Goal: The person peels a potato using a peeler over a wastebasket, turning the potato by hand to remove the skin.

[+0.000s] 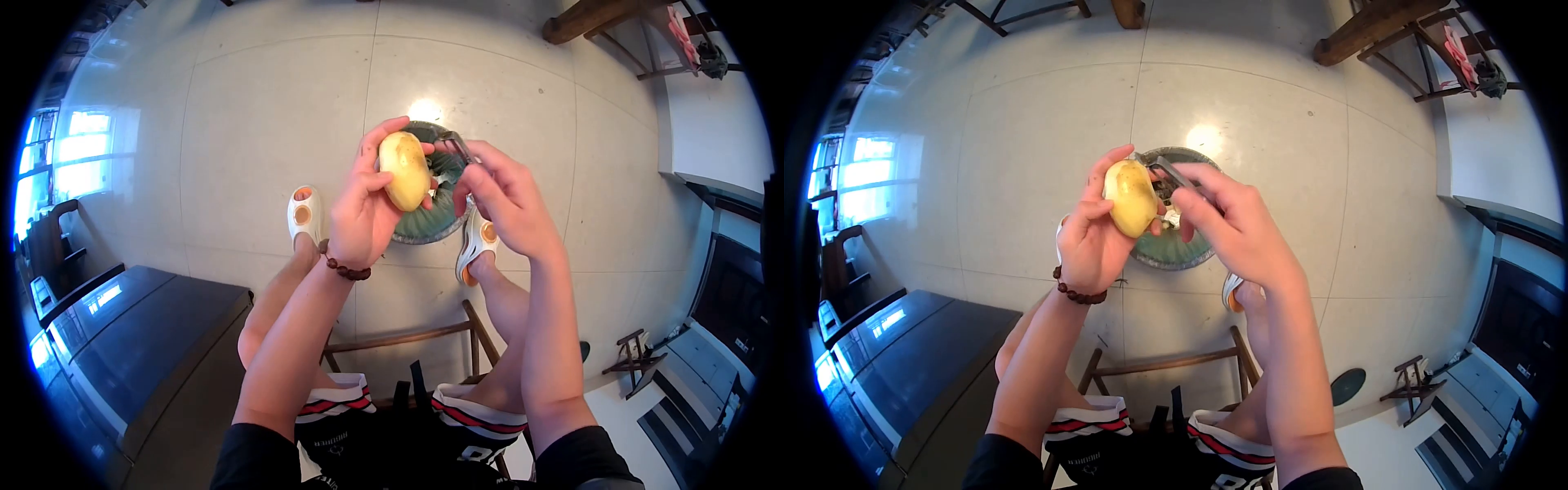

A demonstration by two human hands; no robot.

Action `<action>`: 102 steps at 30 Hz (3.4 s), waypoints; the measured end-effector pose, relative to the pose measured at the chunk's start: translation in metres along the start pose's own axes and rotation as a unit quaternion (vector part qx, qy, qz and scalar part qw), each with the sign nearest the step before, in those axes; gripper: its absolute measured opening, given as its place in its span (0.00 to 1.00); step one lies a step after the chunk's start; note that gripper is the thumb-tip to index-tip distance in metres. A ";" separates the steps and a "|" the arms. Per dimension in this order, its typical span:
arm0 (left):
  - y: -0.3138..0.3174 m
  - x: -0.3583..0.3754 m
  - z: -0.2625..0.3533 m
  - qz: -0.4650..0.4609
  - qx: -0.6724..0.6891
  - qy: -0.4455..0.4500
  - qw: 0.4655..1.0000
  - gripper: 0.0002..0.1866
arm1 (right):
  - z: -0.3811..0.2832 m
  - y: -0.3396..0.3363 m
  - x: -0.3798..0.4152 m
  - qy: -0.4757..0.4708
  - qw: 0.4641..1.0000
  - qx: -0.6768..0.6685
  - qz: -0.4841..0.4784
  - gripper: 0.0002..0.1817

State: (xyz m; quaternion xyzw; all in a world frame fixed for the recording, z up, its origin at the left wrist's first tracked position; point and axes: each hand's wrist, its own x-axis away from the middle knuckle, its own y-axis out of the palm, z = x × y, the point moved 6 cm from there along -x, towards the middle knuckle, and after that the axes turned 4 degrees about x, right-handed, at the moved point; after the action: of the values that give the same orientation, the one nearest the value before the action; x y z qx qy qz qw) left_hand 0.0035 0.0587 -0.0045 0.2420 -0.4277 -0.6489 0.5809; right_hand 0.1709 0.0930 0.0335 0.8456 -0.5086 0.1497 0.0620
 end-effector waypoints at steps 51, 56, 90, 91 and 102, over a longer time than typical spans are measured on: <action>0.005 -0.003 -0.005 0.040 -0.241 0.012 0.970 0.30 | 0.010 0.008 -0.001 -0.012 0.990 0.144 0.001 0.26; 0.006 -0.003 -0.003 0.043 -0.277 0.013 0.960 0.30 | 0.010 0.007 -0.001 -0.011 0.987 0.157 0.005 0.26; -0.003 -0.003 -0.012 0.121 -0.228 0.046 0.965 0.25 | -0.002 0.003 0.000 -0.127 0.974 0.181 0.045 0.16; -0.005 -0.004 -0.013 0.120 -0.228 0.046 0.965 0.25 | -0.001 0.002 0.000 -0.126 0.974 0.182 0.048 0.16; -0.015 -0.006 -0.014 0.101 -0.197 0.035 0.975 0.25 | -0.008 0.006 -0.001 -0.146 0.965 0.212 0.054 0.15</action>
State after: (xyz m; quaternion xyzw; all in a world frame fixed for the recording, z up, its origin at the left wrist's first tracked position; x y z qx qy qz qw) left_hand 0.0077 0.0599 -0.0256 0.1012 -0.2931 -0.6490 0.6947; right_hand 0.1638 0.0927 0.0401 0.8235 -0.5135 0.1317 -0.2019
